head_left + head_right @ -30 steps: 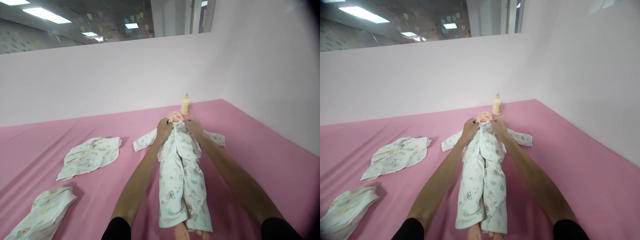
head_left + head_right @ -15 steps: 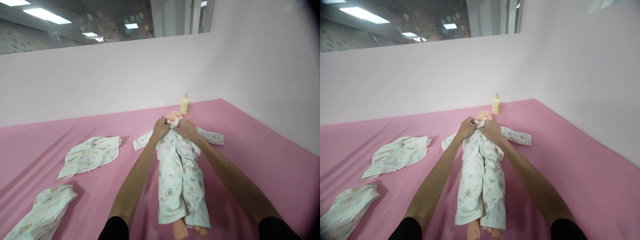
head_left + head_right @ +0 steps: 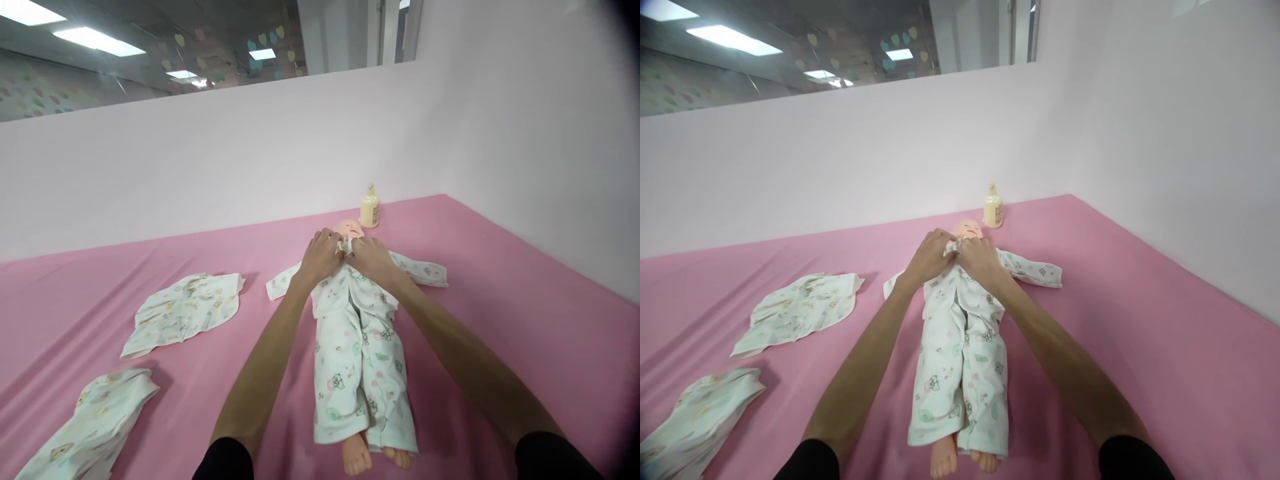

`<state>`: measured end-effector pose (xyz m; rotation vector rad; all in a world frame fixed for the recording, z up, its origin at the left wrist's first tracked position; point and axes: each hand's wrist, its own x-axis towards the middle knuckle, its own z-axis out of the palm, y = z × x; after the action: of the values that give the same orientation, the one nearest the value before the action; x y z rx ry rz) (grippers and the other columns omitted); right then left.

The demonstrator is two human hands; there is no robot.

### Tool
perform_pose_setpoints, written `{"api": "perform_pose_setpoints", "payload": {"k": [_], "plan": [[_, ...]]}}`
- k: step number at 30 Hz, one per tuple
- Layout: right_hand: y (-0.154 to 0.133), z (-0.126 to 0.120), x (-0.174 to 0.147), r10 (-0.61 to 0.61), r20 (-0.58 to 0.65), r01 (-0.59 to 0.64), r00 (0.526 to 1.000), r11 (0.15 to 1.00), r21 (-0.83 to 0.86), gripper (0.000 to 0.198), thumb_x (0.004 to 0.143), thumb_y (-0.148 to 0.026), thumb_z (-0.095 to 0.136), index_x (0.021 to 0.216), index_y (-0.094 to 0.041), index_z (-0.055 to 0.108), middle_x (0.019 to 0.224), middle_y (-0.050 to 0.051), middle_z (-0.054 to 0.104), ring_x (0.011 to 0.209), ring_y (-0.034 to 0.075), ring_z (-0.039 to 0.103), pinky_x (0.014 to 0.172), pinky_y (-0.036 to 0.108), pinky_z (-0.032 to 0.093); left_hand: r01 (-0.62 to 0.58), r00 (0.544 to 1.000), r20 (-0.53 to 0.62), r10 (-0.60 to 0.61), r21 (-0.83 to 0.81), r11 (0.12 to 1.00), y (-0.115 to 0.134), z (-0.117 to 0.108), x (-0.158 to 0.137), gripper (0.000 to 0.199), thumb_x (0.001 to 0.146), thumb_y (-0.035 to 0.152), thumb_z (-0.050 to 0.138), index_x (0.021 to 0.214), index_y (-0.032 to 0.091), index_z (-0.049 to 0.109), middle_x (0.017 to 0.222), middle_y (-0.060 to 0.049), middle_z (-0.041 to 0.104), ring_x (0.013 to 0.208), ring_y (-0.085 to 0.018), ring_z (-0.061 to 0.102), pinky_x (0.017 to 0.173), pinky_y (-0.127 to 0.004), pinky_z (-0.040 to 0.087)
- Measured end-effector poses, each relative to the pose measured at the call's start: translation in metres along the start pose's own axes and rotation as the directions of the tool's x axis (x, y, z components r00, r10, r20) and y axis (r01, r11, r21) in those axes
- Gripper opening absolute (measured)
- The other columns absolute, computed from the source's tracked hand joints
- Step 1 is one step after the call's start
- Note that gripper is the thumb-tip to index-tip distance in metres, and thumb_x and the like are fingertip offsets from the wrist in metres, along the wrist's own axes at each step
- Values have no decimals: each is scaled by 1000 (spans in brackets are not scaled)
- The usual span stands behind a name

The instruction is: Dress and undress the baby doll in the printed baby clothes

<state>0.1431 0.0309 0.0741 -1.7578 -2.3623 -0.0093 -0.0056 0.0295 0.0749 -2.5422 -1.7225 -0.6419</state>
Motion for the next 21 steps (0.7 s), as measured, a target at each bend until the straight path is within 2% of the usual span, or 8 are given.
{"api": "perform_pose_setpoints", "payload": {"k": [3, 5, 7, 9, 11, 13, 17, 21], "plan": [[6, 0, 2, -20, -113, 32, 993, 994, 105, 14, 85, -22, 53, 87, -15, 65, 89, 13, 69, 84, 23, 63, 69, 29, 40, -97, 994, 42, 100, -59, 993, 3, -7, 0, 25, 90, 20, 44, 106, 20, 62, 120, -9, 61, 117, -26, 52, 104, -42, 39], [15, -1, 4, -12, -113, 42, 993, 962, 271, 12, 81, -24, 55, 71, -17, 58, 72, 6, 63, 68, 18, 57, 61, 27, 36, -107, 989, 87, 116, -102, 989, 6, -12, -2, 22, 90, 21, 44, 96, 21, 65, 107, -8, 65, 110, -26, 56, 100, -40, 41], [26, -2, 6, -9, -52, 34, 999, 862, 505, 19, 77, -25, 56, 61, -19, 49, 59, 0, 53, 57, 13, 48, 54, 25, 32, -98, 984, 131, 117, -143, 985, 8, -16, -3, 19, 89, 23, 47, 90, 21, 66, 97, -8, 66, 103, -25, 58, 92, -37, 44], [35, -3, 7, -38, 18, 15, 999, 717, 697, 20, 75, -23, 55, 58, -19, 45, 54, -3, 48, 54, 10, 44, 52, 23, 31, -89, 983, 144, 113, -163, 983, 9, -17, -3, 17, 88, 25, 50, 85, 21, 65, 92, -8, 65, 97, -24, 59, 85, -35, 45], [42, -2, 7, -81, 56, 5, 995, 607, 795, 17, 74, -21, 55, 58, -18, 48, 54, -4, 49, 54, 9, 46, 53, 22, 34, -80, 988, 123, 99, -150, 986, 10, -15, -2, 19, 90, 27, 49, 80, 20, 63, 90, -7, 65, 93, -24, 59, 81, -34, 44], [46, -1, 8, -106, 77, -5, 991, 559, 829, 13, 73, -20, 57, 61, -18, 52, 56, -5, 51, 55, 9, 47, 53, 21, 35, -69, 991, 104, 82, -127, 990, 10, -12, -1, 20, 91, 28, 48, 77, 19, 60, 90, -7, 65, 91, -24, 58, 80, -35, 42], [47, -1, 8, -144, 104, -4, 984, 568, 823, 9, 75, -22, 61, 69, -17, 59, 60, -4, 54, 56, 9, 48, 53, 21, 35, -63, 992, 104, 77, -131, 989, 9, -7, 1, 14, 88, 24, 48, 76, 19, 55, 90, -7, 64, 93, -24, 57, 79, -35, 41], [43, 0, 8, -96, 67, 16, 993, 680, 733, 8, 77, -23, 60, 72, -17, 61, 64, -4, 57, 59, 9, 49, 54, 22, 34, -84, 989, 102, 104, -188, 978, 6, -10, 0, 15, 88, 25, 49, 74, 19, 54, 88, -6, 64, 89, -22, 56, 76, -33, 40]]}}
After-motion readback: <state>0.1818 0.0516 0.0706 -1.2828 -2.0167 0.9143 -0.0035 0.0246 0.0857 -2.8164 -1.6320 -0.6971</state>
